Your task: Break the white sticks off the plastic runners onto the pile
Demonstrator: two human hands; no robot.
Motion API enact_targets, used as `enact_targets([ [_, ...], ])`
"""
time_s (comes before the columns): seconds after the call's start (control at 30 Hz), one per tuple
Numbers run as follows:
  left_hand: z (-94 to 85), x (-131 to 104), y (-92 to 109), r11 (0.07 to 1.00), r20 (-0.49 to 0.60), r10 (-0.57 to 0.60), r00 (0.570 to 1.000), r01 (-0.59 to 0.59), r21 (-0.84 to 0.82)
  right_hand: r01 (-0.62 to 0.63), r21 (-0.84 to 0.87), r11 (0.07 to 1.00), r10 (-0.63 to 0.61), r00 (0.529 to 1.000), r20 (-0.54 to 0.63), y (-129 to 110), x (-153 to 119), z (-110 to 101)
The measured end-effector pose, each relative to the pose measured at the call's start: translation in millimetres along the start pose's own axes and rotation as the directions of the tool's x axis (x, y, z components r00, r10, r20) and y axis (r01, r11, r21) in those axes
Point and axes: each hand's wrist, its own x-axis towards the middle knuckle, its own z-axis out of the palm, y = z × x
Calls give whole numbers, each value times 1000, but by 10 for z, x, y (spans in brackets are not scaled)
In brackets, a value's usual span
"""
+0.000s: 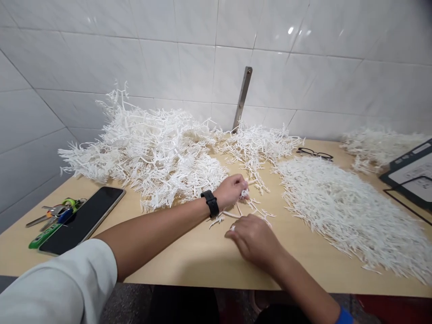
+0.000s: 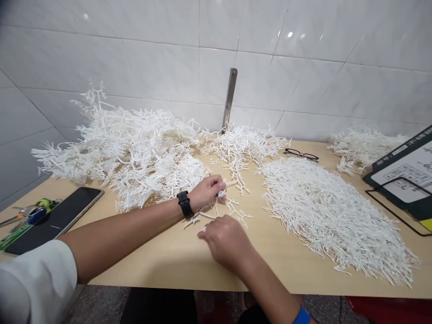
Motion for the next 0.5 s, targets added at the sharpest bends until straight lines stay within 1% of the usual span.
enact_targets([
  [0.03,-18,20,-7,1000,-4,9,1000,-9,-8,67,0,998,-67,998,-3,-55,4,25],
  [0.07,-39,36,-14,1000,31,27,999,-27,-1,92,6,996,-92,995,-25,-103,7,40],
  [0.13,-80,53,-26,998,108,66,992,-65,-7,57,46,997,-52,993,-105,-138,2,16],
  [0.2,-103,48,-32,996,121,86,989,-82,-35,-49,86,995,64,981,-183,-52,-25,-111],
  [0.23,-106,40,-31,996,111,90,990,-86,-40,-142,84,986,157,964,-212,44,-50,-215],
  [0.27,-105,32,-27,996,103,91,991,-87,-36,-254,59,965,261,937,-231,170,-82,-341],
  [0.3,-102,24,-22,996,102,90,991,-88,-26,-407,2,914,394,884,-251,320,-121,-480],
  [0.33,-97,19,-16,996,104,90,991,-89,-14,-540,-81,838,504,822,-264,479,-167,-624],
  [0.37,-93,15,-11,996,102,89,991,-89,-5,-625,-195,756,576,776,-255,634,-216,-763],
  [0.4,-90,13,-6,996,97,89,991,-89,0,-661,-320,679,620,749,-233,767,-265,-888],
  [0.43,-89,14,-4,996,91,87,992,-87,2,-675,-401,620,653,727,-214,866,-309,-993],
  [0.5,-93,17,-5,996,84,83,993,-84,15,-691,-498,524,694,686,-221,930,-360,-1123],
])
